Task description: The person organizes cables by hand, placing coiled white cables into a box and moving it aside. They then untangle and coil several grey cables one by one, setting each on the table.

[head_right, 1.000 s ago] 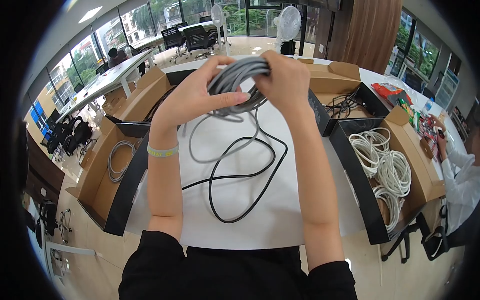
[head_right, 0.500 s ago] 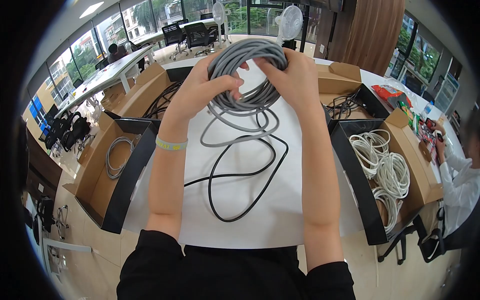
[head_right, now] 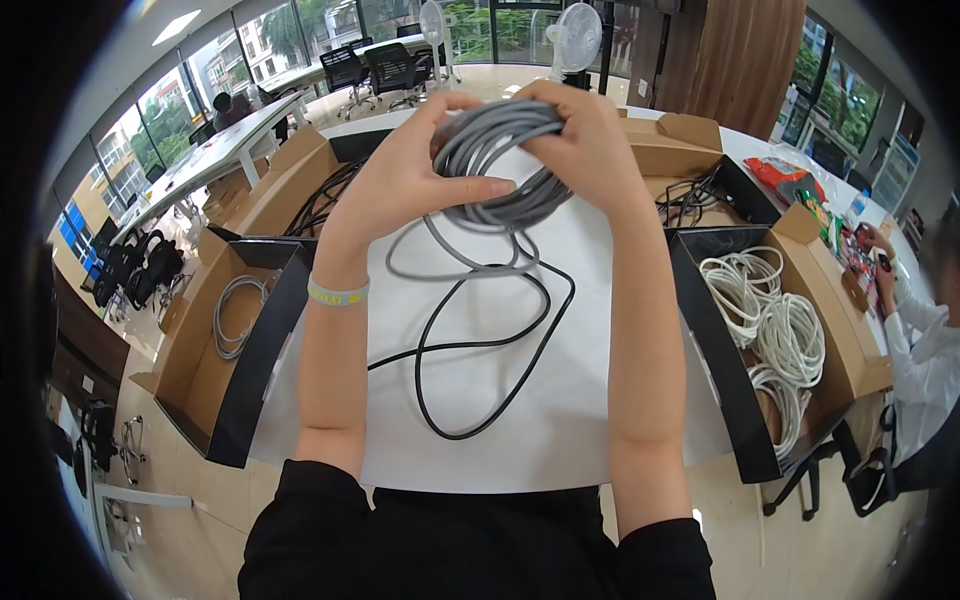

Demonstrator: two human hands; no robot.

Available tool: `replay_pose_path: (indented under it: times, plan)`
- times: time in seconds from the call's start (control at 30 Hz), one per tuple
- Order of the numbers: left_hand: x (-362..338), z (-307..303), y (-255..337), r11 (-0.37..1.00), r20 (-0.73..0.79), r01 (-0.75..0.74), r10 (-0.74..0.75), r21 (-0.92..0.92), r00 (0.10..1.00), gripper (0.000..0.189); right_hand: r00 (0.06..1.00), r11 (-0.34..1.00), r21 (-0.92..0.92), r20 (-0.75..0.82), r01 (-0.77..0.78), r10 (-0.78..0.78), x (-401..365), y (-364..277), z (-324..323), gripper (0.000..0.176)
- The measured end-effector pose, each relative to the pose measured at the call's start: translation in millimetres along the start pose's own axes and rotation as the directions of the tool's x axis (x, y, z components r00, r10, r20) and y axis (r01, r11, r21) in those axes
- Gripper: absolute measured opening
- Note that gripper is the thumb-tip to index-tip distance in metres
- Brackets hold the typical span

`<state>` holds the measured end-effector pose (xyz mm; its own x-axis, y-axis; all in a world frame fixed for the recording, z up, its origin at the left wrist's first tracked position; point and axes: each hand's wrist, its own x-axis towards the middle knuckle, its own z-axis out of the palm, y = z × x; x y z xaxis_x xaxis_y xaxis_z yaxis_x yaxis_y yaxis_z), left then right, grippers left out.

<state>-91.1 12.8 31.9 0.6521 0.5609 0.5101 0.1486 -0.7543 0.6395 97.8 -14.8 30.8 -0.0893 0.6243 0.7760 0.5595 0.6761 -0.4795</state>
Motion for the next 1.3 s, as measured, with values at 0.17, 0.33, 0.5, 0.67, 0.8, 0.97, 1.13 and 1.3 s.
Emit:
replay_pose_path:
  times: [0.17, 0.33, 0.5, 0.67, 0.8, 0.97, 1.13, 1.3]
  plan:
    - [-1.5, -11.5, -27.0, 0.955, -0.07, -0.039, 0.062, 0.293, 0.996, 0.071, 0.973, 0.951, 0.304, -0.232, 0.056, 0.016, 0.1, 10.0, -26.8, 0.014]
    - [-4.3, -30.1, -24.1, 0.952, 0.064, 0.162, -0.184, 0.258, 0.981, 0.046, 0.934, 0.891, 0.425, -0.357, 0.16, 0.002, -0.7, 11.3, -44.0, 0.011]
    - [-9.5, -50.2, -37.7, 0.946, -0.013, 0.155, -0.158, 0.285, 0.987, 0.03, 0.877, 0.923, 0.345, -0.481, 0.17, 0.018, -3.1, 5.6, -53.2, 0.01]
    - [-16.8, -65.9, -33.7, 0.972, -0.114, 0.171, -0.154, 0.163, 0.982, 0.032, 0.808, 0.899, 0.403, -0.579, 0.17, 0.107, -2.3, 2.7, -52.1, 0.008]
    - [-18.2, -81.8, -37.6, 0.998, -0.271, -0.033, 0.019, -0.047, 0.962, 0.031, 0.759, 0.885, 0.45, -0.616, 0.12, 0.21, -3.3, 11.8, -53.5, 0.007]
    - [-22.3, -77.1, -33.6, 0.954, -0.225, -0.231, 0.186, -0.192, 0.956, 0.03, 0.85, 0.869, 0.487, -0.417, -0.091, 0.323, -2.1, 32.8, -47.0, 0.007]
    - [-25.8, -66.5, -23.1, 0.979, 0.281, -0.009, 0.068, -0.206, 0.957, 0.035, 0.876, 0.916, 0.347, -0.355, -0.2, 0.326, 1.0, 31.5, -19.2, 0.008]
    - [-25.5, -71.6, -18.2, 0.939, 0.261, -0.118, 0.209, -0.324, 0.942, 0.035, 0.901, 0.934, 0.182, -0.259, -0.308, 0.348, 0.6, 36.6, -13.1, 0.013]
